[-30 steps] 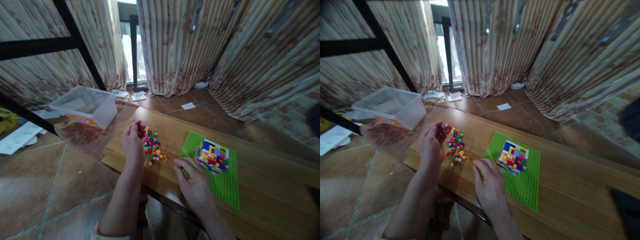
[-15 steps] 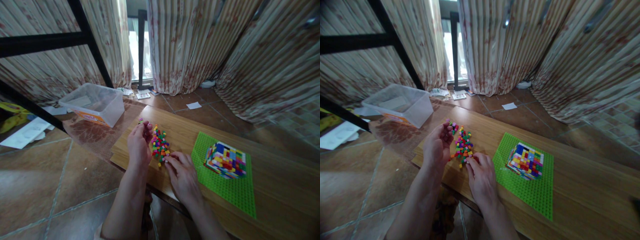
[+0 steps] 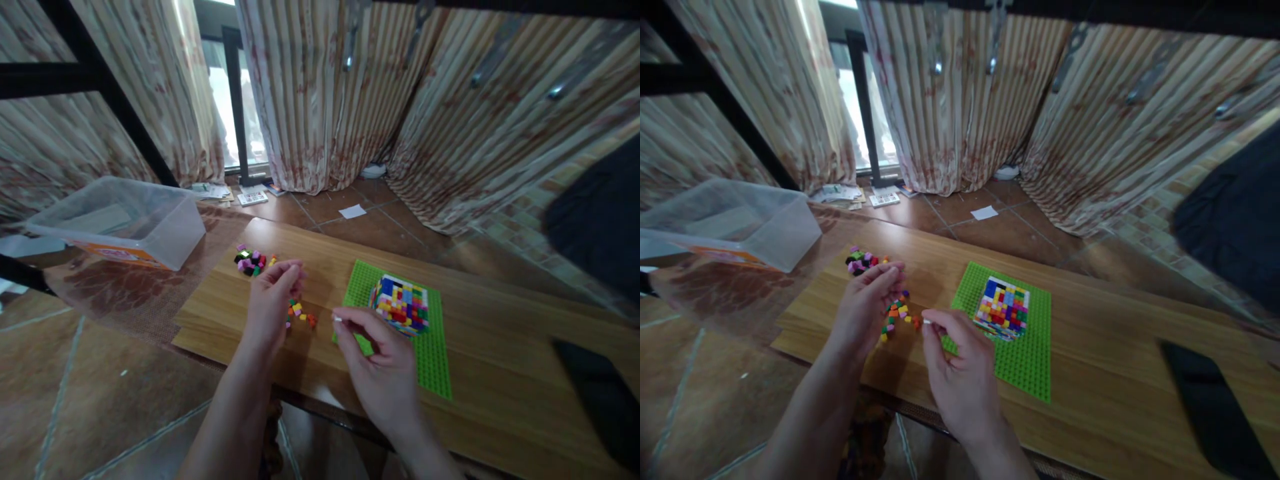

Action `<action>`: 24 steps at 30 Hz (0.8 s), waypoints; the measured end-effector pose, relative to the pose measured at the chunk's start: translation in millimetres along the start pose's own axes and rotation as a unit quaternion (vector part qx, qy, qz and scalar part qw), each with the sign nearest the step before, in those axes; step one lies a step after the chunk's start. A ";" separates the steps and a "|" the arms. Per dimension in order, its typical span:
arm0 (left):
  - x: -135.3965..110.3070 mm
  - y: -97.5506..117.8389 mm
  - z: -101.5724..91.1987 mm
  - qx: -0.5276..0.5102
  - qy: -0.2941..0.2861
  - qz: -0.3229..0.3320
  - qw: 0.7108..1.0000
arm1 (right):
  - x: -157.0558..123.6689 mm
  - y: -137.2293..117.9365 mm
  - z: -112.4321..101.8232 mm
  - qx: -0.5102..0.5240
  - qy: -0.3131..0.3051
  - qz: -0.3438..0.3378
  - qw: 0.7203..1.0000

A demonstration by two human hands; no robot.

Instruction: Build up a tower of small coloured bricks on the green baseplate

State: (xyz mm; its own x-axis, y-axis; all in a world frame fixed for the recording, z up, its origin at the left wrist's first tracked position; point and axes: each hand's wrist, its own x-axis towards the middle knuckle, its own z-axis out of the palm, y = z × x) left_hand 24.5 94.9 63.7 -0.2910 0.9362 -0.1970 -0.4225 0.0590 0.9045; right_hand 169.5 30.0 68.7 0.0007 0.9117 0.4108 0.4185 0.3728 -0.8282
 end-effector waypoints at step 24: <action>-41.7 -42.0 47.4 0.238 -0.287 0.091 0.923 | 12.0 47.3 -65.0 -0.204 0.025 -0.068 0.976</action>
State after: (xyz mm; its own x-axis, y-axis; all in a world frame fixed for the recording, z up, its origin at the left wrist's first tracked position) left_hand 95.1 69.8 51.8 0.2401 0.9671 0.0842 0.0542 -0.0999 0.9935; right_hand 248.3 47.3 59.2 -0.0395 0.8448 0.5337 0.7448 0.3809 -0.5478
